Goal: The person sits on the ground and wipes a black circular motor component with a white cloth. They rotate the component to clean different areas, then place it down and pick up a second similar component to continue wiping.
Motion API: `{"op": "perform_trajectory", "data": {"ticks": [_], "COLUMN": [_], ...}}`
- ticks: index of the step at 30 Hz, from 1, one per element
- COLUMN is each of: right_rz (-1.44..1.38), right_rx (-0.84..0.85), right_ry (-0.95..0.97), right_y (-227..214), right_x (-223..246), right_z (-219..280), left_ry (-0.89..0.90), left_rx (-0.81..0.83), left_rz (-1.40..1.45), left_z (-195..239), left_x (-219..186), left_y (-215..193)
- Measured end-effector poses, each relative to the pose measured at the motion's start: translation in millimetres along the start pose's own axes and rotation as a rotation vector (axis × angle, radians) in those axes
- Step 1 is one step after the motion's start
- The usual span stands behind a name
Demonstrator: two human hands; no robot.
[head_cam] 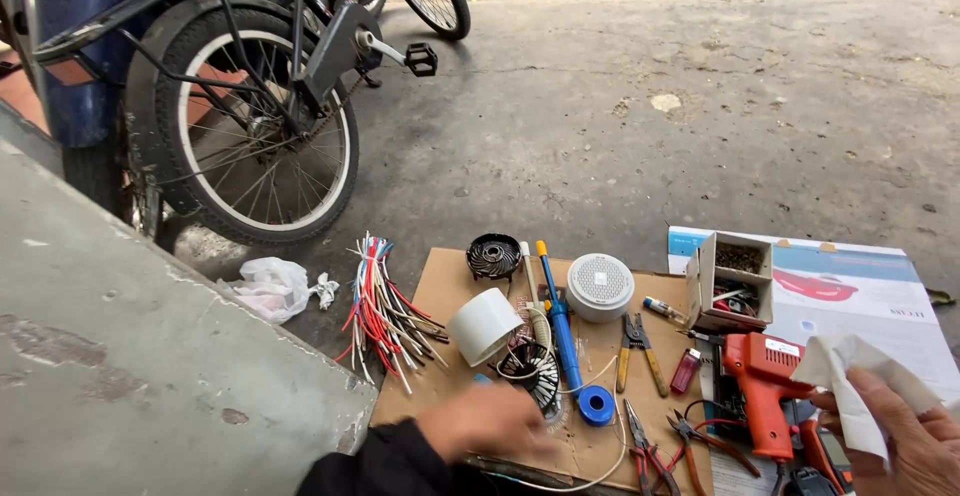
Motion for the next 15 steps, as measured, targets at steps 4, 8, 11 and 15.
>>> {"op": "perform_trajectory", "data": {"ticks": [4, 8, 11, 15], "right_rz": [0.034, -0.01, 0.046, 0.076], "right_rx": [0.038, 0.007, -0.029, -0.084], "right_ry": [0.008, -0.033, 0.049, 0.018], "right_y": [-6, -13, -6, 4], "right_x": [-5, -15, -17, -11], "right_z": [-14, -23, -18, -9], "left_ry": [-0.364, -0.497, -0.344, -0.223], "left_rx": [-0.667, -0.668, -0.765, -0.909], "left_rz": [0.281, 0.411, 0.403, 0.315], "left_z": [-16, -15, -44, -65], "left_x": [169, 209, 215, 219], "left_y": [-38, -4, 20, 15]}}
Point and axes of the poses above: each hand's wrist, its own z-axis away from the middle knuckle, its own y-axis out of the palm, x = y × z, the point moved 9 cm from there along -z, towards the middle knuckle, and after that the axes turned 10 degrees about y, right-handed, at the moved point
